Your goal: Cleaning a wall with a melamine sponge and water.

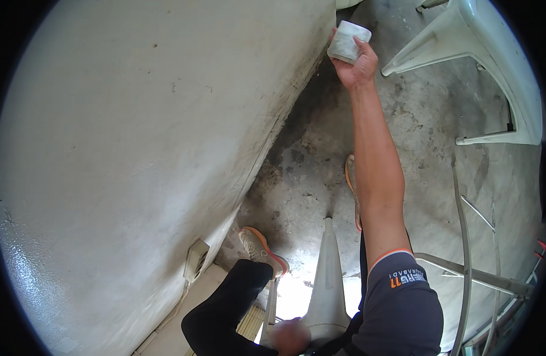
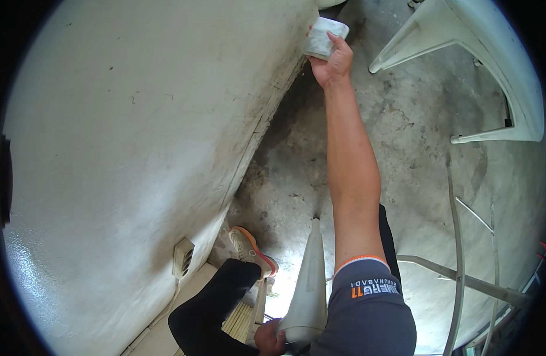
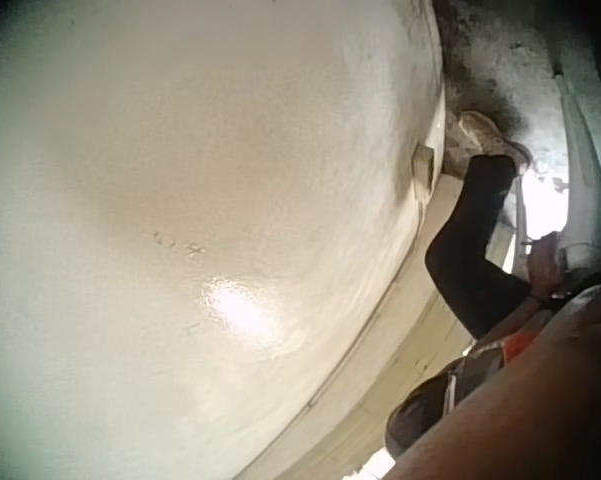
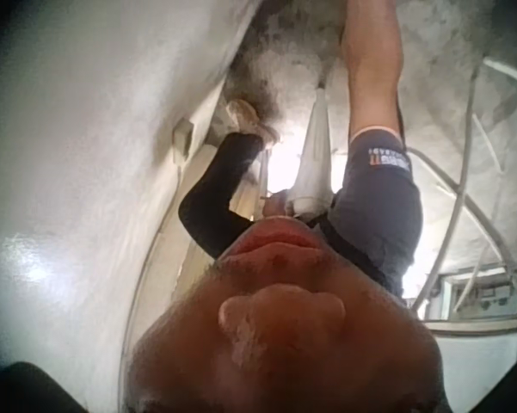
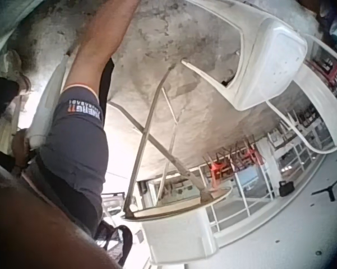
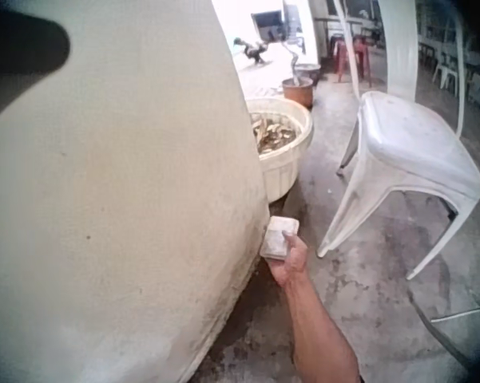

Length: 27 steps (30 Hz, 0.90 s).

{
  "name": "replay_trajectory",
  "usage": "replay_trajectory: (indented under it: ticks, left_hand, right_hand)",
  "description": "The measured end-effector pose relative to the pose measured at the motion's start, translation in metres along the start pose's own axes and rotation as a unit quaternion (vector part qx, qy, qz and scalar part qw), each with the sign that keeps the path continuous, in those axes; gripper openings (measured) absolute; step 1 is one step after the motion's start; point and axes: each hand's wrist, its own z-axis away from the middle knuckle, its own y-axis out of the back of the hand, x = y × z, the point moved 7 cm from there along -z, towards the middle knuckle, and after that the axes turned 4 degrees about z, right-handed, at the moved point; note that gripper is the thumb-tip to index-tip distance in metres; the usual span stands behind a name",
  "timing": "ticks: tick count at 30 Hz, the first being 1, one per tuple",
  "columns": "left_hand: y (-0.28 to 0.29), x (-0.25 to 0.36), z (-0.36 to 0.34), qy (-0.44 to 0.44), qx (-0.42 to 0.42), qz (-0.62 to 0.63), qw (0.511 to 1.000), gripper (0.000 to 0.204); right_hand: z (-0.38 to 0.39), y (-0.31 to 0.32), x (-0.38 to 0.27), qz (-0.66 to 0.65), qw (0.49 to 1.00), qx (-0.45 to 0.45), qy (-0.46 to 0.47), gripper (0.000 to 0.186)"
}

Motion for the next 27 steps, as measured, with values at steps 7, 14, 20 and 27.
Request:
replay_trajectory:
  ticks: [7, 14, 20, 27]
  left_hand:
    - [0.001, 0.011, 0.004, -0.002, -0.016, 0.016, 1.000, 0.036]
    - [-0.001, 0.004, 0.000, -0.014, -0.010, 0.006, 1.000, 0.040]
    - [-0.005, -0.001, 0.000, 0.011, -0.034, -0.013, 0.999, 0.041]
    - [0.000, 0.001, -0.006, 0.020, -0.027, -0.006, 0.999, 0.040]
  right_hand:
    - [-0.037, -0.022, -0.017, 0.267, 0.960, -0.083, 0.018, 0.036]
    - [-0.048, -0.032, -0.011, 0.450, 0.876, 0.097, 0.145, 0.052]
    - [-0.026, -0.037, 0.015, 0.444, 0.880, 0.020, 0.166, 0.059]
    - [0.083, -0.032, 0.088, 0.606, 0.727, 0.048, 0.319, 0.056]
